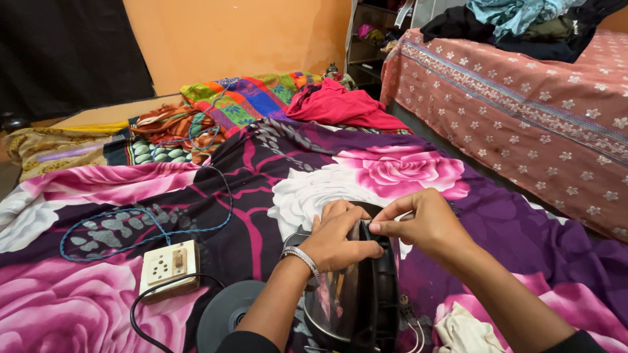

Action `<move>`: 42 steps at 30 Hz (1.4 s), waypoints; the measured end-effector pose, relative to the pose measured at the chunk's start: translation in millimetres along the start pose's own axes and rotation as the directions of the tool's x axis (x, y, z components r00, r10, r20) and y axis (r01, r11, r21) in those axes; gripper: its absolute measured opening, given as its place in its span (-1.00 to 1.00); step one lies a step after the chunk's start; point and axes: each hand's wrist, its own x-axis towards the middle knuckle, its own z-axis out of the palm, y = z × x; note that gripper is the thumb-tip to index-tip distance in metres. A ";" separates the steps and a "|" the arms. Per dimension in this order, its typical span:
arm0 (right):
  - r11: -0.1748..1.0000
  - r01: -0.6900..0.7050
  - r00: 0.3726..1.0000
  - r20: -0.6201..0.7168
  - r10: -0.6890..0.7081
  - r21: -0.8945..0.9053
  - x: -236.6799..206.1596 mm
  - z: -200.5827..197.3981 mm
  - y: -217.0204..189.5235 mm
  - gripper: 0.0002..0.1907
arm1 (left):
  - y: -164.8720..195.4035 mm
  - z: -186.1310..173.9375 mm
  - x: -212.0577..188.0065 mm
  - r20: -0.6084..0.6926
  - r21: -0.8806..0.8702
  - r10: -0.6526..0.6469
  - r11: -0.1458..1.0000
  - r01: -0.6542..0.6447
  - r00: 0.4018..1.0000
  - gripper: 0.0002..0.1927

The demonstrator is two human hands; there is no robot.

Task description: The person works on a stainless steel electric kettle lying on a bed, using a screwdriver to unscrew and pry the black handle and base housing away from the metal body. They manipulate the detached housing and lid components, reposition the kettle, and continue unscrewing the housing at the base.

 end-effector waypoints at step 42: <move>0.994 0.109 0.908 0.409 -0.089 -0.025 8.0 -29.1 -19.3 -0.80 | -0.3 -0.9 -2.9 -0.005 -0.015 -0.009 1.000 0.009 1.000 -0.25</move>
